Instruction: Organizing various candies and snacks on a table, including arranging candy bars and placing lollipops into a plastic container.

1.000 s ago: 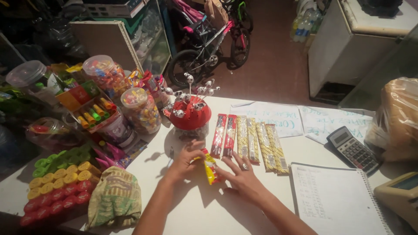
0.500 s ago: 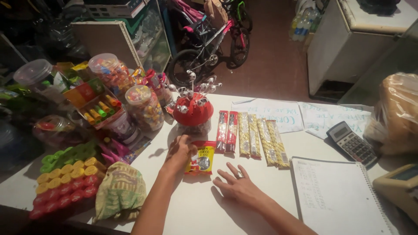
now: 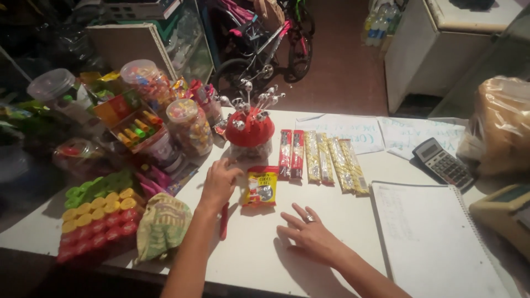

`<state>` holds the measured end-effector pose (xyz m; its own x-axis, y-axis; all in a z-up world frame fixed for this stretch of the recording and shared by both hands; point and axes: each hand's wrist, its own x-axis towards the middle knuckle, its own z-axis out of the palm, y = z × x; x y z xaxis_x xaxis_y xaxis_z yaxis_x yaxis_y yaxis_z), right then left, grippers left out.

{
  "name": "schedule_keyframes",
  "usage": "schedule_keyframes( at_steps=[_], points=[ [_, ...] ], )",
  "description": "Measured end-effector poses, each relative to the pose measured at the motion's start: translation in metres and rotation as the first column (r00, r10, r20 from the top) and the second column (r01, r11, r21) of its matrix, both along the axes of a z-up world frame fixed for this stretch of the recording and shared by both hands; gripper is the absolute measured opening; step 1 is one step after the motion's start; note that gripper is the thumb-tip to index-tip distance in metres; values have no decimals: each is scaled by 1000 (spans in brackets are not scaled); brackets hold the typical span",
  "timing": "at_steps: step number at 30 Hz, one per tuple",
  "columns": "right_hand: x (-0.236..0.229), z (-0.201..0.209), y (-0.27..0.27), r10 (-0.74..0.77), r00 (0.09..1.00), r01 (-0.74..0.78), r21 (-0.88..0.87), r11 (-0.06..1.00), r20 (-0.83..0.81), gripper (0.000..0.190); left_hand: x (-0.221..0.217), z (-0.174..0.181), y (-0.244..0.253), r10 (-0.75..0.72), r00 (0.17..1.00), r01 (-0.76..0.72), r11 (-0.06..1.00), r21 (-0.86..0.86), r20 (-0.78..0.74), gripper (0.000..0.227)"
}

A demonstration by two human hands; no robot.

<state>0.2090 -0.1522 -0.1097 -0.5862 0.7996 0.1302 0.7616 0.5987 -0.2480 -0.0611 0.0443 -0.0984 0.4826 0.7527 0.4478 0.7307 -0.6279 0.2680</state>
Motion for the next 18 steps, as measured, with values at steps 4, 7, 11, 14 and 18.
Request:
schedule_keyframes(
  at_steps=[4,7,11,14,18],
  points=[
    [-27,15,-14,19,1000,-19,-33,999,-2,47,-8,8,-8,-32,999,32,999,33,2,34],
    [-44,27,-25,39,999,-42,-167,985,-22,46,-12,20,-24,-52,999,52,999,16,13,26],
    [-55,29,-36,22,999,-28,-171,985,-37,40,-19,17,-36,-109,994,108,993,44,28,20],
    [-58,33,-44,-15,1000,12,-237,971,-7,37,-21,15,-45,-110,994,109,994,29,28,20],
    [-48,13,-48,-39,999,36,-137,990,-21,43,-19,8,-53,-114,993,113,993,31,33,14]
  ],
)
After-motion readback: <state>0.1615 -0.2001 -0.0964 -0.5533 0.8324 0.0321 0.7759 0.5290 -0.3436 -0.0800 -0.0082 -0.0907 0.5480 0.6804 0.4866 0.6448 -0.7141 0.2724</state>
